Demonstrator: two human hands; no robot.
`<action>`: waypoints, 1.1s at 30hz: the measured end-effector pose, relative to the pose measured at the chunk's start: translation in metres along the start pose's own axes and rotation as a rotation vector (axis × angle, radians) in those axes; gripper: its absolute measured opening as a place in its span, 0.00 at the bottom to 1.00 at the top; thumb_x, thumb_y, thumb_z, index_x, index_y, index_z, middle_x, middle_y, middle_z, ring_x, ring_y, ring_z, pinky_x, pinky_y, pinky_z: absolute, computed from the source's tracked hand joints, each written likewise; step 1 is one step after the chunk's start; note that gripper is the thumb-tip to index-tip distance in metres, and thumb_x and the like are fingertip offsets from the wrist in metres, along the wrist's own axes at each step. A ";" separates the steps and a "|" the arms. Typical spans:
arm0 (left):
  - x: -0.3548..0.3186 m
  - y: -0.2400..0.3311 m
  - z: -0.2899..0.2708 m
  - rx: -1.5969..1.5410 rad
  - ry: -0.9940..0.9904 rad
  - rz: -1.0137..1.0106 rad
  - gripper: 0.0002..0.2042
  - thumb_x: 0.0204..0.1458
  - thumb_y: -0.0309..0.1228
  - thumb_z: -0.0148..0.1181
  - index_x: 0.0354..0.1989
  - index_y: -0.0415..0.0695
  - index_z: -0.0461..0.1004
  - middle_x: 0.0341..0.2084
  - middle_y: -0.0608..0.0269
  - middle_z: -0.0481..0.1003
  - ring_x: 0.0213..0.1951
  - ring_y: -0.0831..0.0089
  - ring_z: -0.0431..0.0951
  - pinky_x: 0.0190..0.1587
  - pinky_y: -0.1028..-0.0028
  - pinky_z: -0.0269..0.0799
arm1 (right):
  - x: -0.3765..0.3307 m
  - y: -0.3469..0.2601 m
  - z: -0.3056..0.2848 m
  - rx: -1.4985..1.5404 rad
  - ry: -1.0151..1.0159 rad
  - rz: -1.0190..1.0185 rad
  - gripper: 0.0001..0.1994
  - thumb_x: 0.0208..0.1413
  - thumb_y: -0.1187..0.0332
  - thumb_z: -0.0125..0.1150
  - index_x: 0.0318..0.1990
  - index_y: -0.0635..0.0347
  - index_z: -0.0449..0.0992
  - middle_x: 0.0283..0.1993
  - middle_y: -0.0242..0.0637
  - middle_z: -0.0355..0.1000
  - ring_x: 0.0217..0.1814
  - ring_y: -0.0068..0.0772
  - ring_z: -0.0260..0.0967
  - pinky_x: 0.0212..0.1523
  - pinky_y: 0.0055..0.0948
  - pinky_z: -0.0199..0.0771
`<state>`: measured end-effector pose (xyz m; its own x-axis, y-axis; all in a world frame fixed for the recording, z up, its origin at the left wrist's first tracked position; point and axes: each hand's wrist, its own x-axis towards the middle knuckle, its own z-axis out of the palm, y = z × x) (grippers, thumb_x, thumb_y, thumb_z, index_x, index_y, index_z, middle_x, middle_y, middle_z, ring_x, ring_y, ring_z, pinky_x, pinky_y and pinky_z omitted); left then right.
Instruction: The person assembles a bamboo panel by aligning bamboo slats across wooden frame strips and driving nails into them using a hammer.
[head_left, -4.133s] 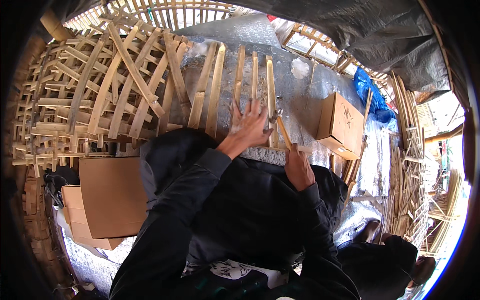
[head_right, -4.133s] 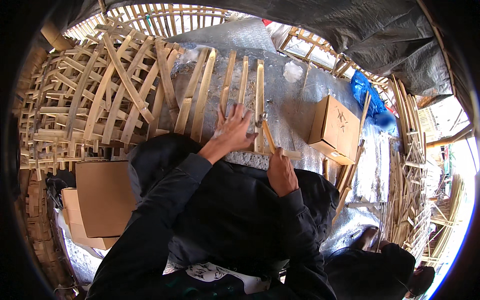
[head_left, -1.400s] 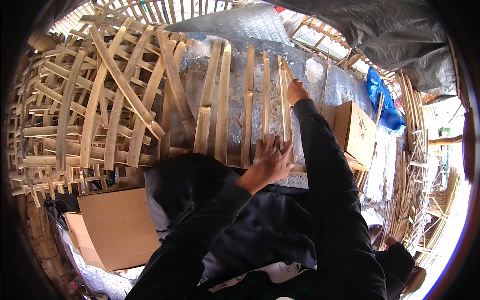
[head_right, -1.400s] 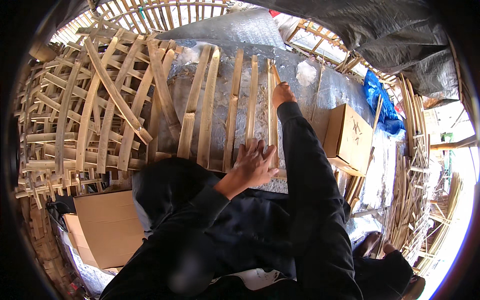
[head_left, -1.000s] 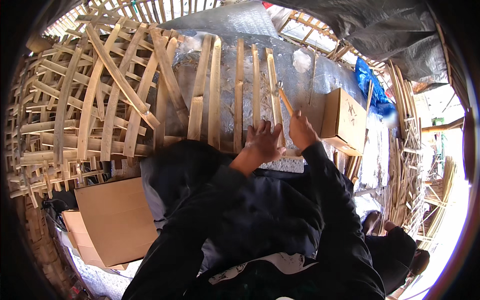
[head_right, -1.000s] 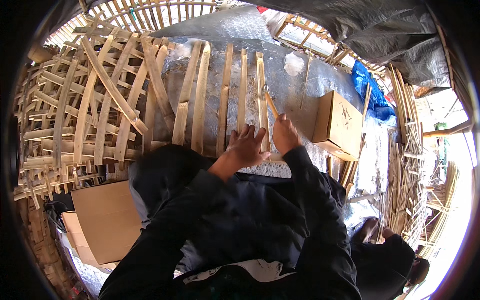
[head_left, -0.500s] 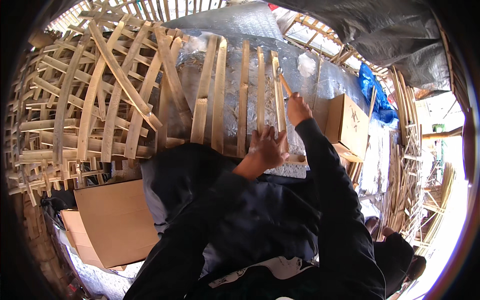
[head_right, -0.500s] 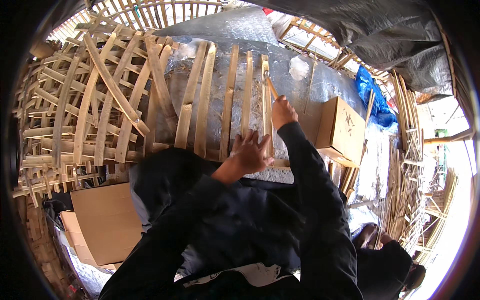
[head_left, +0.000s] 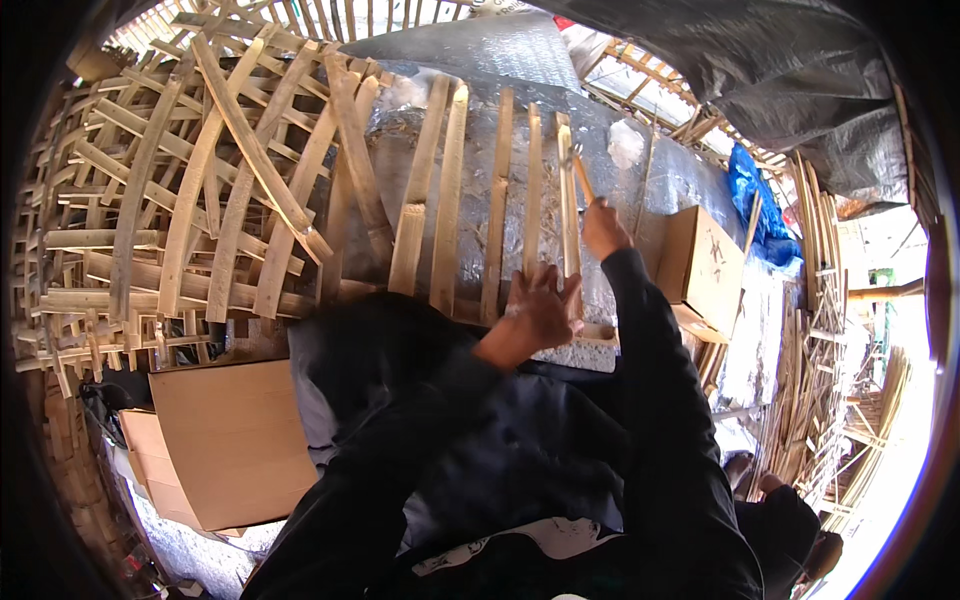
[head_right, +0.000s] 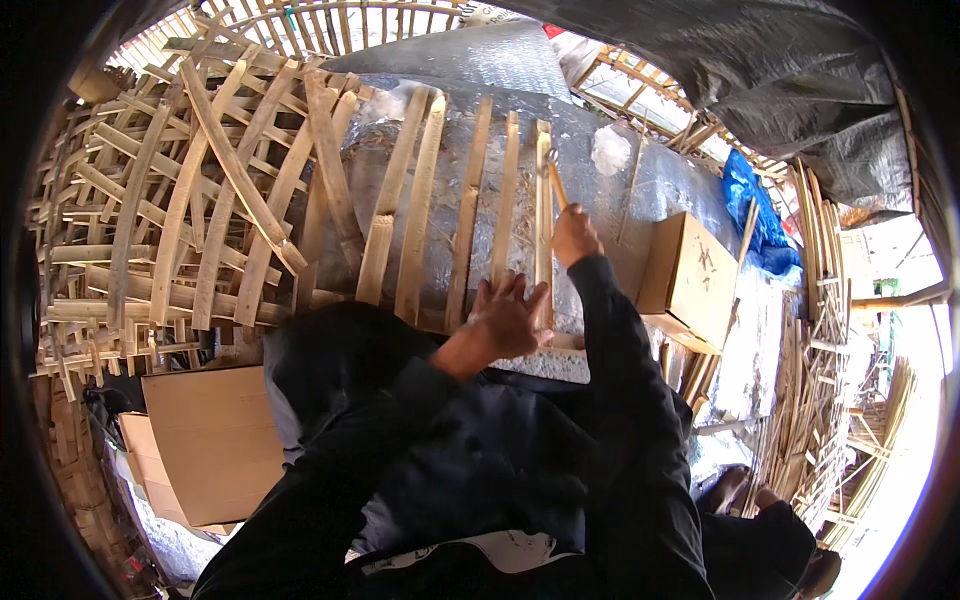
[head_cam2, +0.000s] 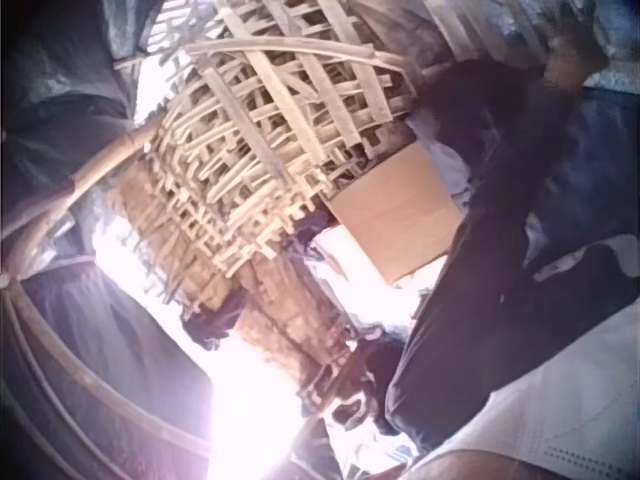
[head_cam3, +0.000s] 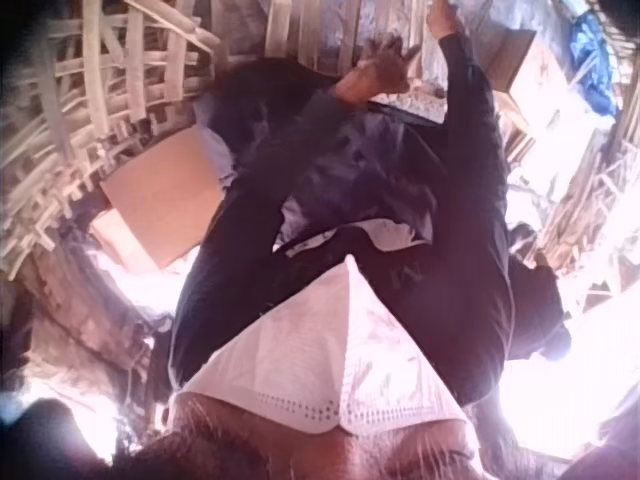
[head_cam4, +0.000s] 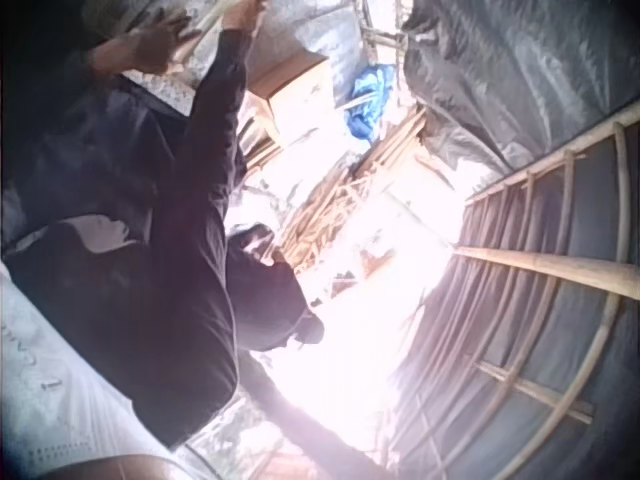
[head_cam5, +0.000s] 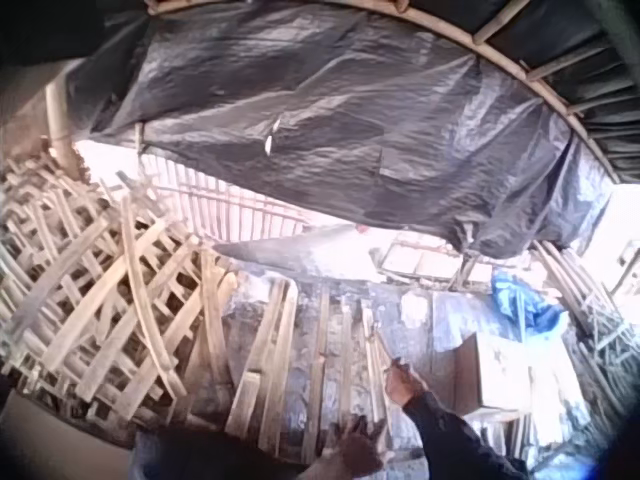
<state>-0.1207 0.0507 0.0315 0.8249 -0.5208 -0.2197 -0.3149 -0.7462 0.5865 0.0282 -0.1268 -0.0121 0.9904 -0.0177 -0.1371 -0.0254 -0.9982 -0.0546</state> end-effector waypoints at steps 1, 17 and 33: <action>0.007 0.009 -0.007 -0.021 -0.062 0.009 0.39 0.59 0.55 0.59 0.73 0.46 0.55 0.71 0.41 0.56 0.76 0.45 0.49 0.70 0.35 0.47 | -0.019 0.035 0.011 -0.091 0.060 -0.110 0.13 0.62 0.73 0.49 0.49 0.76 0.67 0.44 0.71 0.76 0.45 0.70 0.79 0.44 0.57 0.82; 0.002 -0.002 -0.019 -0.082 -0.057 0.013 0.37 0.56 0.54 0.63 0.68 0.46 0.58 0.66 0.41 0.63 0.75 0.43 0.52 0.68 0.33 0.49 | -0.116 0.008 -0.030 0.236 0.013 -0.110 0.15 0.63 0.72 0.52 0.50 0.75 0.63 0.41 0.72 0.74 0.46 0.75 0.75 0.45 0.61 0.77; 0.004 -0.002 -0.009 -0.001 -0.151 -0.002 0.41 0.61 0.59 0.53 0.73 0.41 0.52 0.71 0.38 0.57 0.76 0.43 0.49 0.70 0.33 0.43 | 0.036 0.025 0.024 0.231 0.104 -0.155 0.10 0.66 0.68 0.52 0.41 0.69 0.72 0.33 0.60 0.76 0.38 0.64 0.77 0.39 0.54 0.77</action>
<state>-0.1122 0.0536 0.0365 0.7459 -0.5754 -0.3355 -0.3123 -0.7470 0.5869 0.0603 -0.1509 -0.0424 0.9932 0.1158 -0.0086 0.1083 -0.9503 -0.2919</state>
